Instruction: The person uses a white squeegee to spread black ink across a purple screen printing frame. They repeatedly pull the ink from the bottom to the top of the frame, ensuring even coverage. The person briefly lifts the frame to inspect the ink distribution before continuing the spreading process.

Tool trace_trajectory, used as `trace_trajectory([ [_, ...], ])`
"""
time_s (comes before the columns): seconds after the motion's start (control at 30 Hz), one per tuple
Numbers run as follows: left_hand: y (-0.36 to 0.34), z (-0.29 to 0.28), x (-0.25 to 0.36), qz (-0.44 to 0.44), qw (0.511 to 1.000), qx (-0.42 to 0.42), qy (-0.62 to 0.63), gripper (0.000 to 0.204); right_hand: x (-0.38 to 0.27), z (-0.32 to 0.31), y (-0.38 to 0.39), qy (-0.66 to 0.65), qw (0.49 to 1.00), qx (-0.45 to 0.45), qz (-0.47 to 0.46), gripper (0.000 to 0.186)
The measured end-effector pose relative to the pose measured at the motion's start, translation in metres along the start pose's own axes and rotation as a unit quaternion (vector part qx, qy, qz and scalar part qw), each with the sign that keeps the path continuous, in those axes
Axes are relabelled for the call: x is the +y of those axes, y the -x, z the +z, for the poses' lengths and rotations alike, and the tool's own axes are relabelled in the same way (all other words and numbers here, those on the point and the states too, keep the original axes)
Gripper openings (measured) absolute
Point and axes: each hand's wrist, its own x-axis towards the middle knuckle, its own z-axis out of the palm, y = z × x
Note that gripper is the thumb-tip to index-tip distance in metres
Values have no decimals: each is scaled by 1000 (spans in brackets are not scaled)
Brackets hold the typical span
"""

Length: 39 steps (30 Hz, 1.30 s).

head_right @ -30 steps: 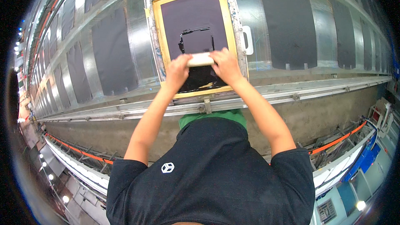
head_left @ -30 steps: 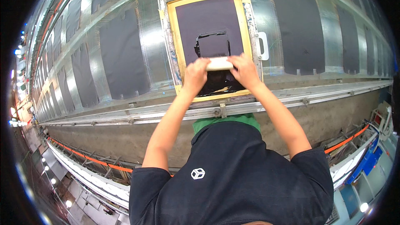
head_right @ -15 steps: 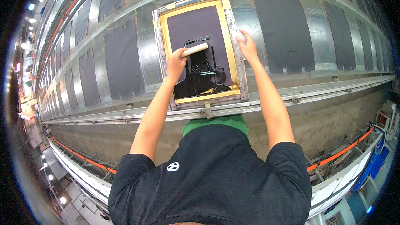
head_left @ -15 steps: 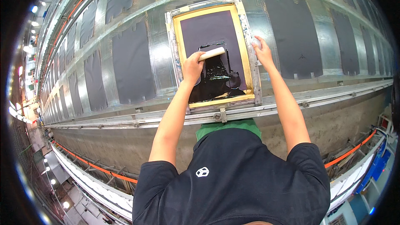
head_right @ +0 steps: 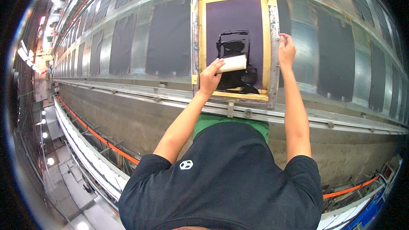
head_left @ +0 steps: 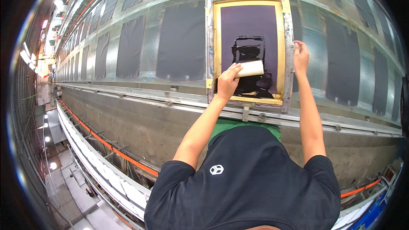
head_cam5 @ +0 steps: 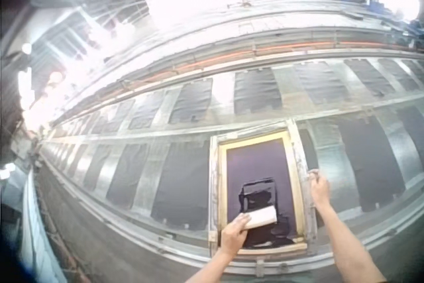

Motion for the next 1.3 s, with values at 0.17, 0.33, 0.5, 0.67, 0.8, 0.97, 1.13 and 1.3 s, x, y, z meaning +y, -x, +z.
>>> trace_trajectory([
  [0.17, 14, -118, -92, -22, 999, 3, -35, 42, -61, 131, 75, -24, 1000, 2, 6, 20],
  [0.33, 19, -212, -165, -19, 998, -32, -46, 45, -118, 208, 132, -9, 998, -42, 54, 20],
  [0.5, 12, -236, -207, 1, 997, -54, -55, 43, -120, 239, 148, -3, 998, -44, 54, 21],
  [0.67, -13, -232, -236, 6, 997, -58, -52, 45, -125, 247, 148, 70, 994, -43, 66, 20],
  [0.8, -45, -222, -252, 23, 995, -89, -39, 43, -125, 237, 142, 224, 971, -78, 19, 24],
  [0.97, -78, -224, -261, 4, 994, -103, -20, 37, -221, 252, 142, 328, 884, -210, -259, 52],
  [1.13, -86, -212, -255, 30, 993, -115, -23, 34, -212, 287, 158, 282, 889, -267, -241, 47],
  [1.3, -26, -234, -234, 61, 985, -157, -38, 40, -206, 263, 225, 244, 899, -284, -227, 38],
])
